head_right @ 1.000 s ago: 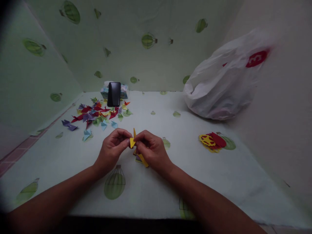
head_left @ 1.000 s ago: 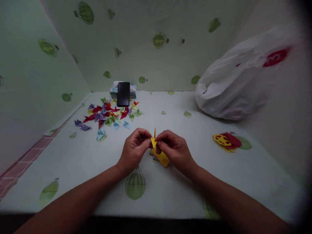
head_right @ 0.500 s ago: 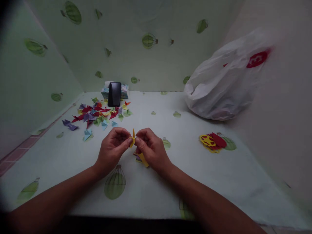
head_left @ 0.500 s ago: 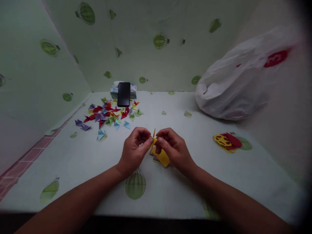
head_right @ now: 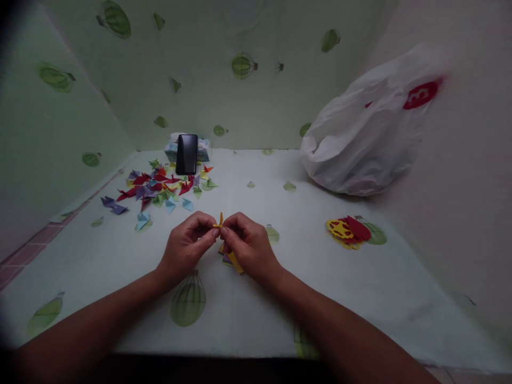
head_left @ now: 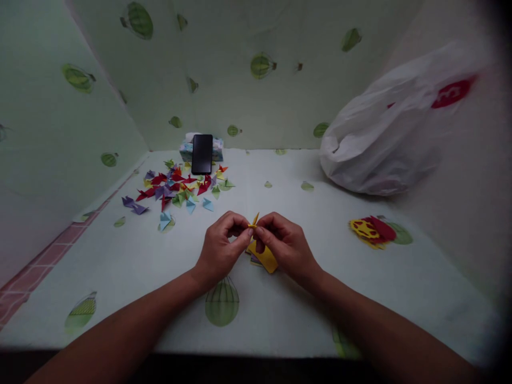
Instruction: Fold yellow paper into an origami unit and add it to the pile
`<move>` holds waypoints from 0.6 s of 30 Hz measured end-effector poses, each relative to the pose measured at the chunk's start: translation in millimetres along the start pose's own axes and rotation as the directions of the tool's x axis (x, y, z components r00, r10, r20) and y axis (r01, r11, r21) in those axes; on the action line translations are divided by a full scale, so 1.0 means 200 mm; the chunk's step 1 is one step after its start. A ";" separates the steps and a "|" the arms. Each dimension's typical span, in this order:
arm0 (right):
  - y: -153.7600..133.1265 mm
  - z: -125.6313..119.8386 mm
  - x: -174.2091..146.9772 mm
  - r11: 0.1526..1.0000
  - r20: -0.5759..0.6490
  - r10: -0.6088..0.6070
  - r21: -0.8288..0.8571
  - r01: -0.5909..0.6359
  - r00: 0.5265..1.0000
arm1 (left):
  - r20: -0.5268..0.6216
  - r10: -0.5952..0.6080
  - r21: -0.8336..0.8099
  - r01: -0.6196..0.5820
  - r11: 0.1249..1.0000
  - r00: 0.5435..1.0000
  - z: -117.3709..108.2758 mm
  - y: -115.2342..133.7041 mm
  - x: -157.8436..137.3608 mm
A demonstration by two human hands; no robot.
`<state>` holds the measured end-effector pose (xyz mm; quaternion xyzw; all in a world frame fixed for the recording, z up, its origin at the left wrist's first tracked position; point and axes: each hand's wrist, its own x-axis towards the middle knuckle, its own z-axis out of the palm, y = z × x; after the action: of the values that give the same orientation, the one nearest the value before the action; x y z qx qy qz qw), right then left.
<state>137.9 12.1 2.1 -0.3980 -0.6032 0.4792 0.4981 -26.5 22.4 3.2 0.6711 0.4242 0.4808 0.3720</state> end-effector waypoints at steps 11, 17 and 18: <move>-0.01 0.00 0.03 0.941 -0.052 0.198 0.291 -0.175 0.979 | 0.115 -0.216 -0.253 0.239 0.937 0.969 0.00 0.01 0.01; -0.01 0.01 0.02 0.937 -0.044 0.198 0.301 -0.176 0.979 | 0.129 -0.222 -0.239 0.248 0.939 0.966 0.00 0.00 0.00; -0.01 0.01 0.02 0.937 -0.039 0.197 0.302 -0.177 0.980 | 0.127 -0.231 -0.228 0.254 0.940 0.965 0.00 0.00 0.00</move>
<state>135.5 15.7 4.2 -0.3904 -0.4662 0.5956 0.5248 -25.6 23.2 2.6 0.5862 0.4232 0.4458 0.5278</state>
